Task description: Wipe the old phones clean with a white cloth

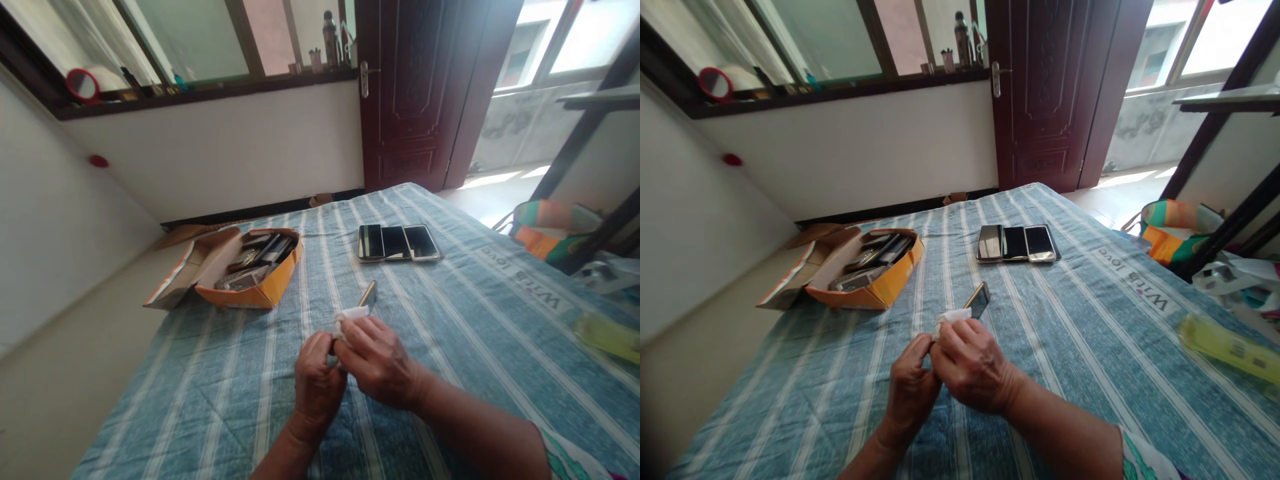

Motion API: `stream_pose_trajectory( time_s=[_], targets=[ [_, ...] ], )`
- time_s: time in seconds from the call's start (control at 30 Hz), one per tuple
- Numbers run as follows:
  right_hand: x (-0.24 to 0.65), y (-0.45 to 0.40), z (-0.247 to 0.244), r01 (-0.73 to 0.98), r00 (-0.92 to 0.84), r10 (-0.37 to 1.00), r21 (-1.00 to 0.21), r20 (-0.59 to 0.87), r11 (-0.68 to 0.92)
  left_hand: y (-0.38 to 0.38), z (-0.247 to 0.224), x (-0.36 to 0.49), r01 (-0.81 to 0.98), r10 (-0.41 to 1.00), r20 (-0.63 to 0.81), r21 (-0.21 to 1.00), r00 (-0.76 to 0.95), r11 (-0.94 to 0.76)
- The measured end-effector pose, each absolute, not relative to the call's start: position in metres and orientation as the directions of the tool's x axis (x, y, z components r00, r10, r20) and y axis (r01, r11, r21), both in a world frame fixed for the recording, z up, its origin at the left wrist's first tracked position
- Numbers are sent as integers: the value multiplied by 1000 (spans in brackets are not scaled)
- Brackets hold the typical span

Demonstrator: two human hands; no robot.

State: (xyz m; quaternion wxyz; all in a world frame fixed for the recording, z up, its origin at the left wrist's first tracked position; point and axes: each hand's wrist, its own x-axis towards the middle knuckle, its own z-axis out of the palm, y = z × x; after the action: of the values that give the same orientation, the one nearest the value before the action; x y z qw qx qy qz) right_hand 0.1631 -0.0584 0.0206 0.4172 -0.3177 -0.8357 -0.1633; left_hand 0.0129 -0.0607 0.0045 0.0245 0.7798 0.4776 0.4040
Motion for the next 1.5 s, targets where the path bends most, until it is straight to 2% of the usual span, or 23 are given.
stream_pose_trajectory(
  time_s=[0.17, 0.27, 0.4, 0.47, 0.57, 0.67, 0.8, 0.93, 1.07, 1.17, 1.33, 1.5],
  targets=[
    [179, -40, 14, 745, -343, 453, -55, 823, 664, -61, 8, 15, 736, 812, 549, 463, 198, -493],
    [193, -24, 9, 747, -211, 521, -207, 827, 632, -60, 9, 17, 744, 820, 538, 464, 194, -481],
    [205, -8, 0, 658, -5, 602, -451, 798, 603, -60, 10, 17, 752, 832, 523, 468, 188, -464],
    [208, -3, -5, 622, 59, 632, -524, 772, 582, -59, 12, 16, 754, 840, 508, 473, 190, -457],
    [210, 2, -10, 589, 106, 646, -571, 756, 571, -59, 15, 16, 762, 860, 474, 481, 189, -433],
    [210, 4, -10, 577, 129, 637, -580, 760, 575, -56, 22, 19, 771, 878, 435, 484, 201, -415],
    [208, 2, -6, 594, 98, 599, -529, 795, 605, -43, 35, 28, 796, 894, 373, 447, 248, -408],
    [203, -7, 1, 667, -7, 542, -400, 840, 629, -22, 50, 42, 853, 918, 268, 362, 292, -377],
    [199, -13, 6, 755, -129, 489, -234, 863, 612, -5, 62, 59, 908, 933, 175, 228, 316, -351],
    [199, -12, 6, 785, -169, 506, -195, 846, 588, 2, 69, 68, 922, 939, 111, 181, 326, -342],
    [203, -6, 2, 791, -103, 539, -259, 836, 554, 5, 77, 78, 941, 945, 18, 86, 327, -328],
    [210, 1, -3, 724, 17, 636, -448, 772, 525, 4, 76, 79, 939, 941, 4, 58, 338, -338]
  ],
)
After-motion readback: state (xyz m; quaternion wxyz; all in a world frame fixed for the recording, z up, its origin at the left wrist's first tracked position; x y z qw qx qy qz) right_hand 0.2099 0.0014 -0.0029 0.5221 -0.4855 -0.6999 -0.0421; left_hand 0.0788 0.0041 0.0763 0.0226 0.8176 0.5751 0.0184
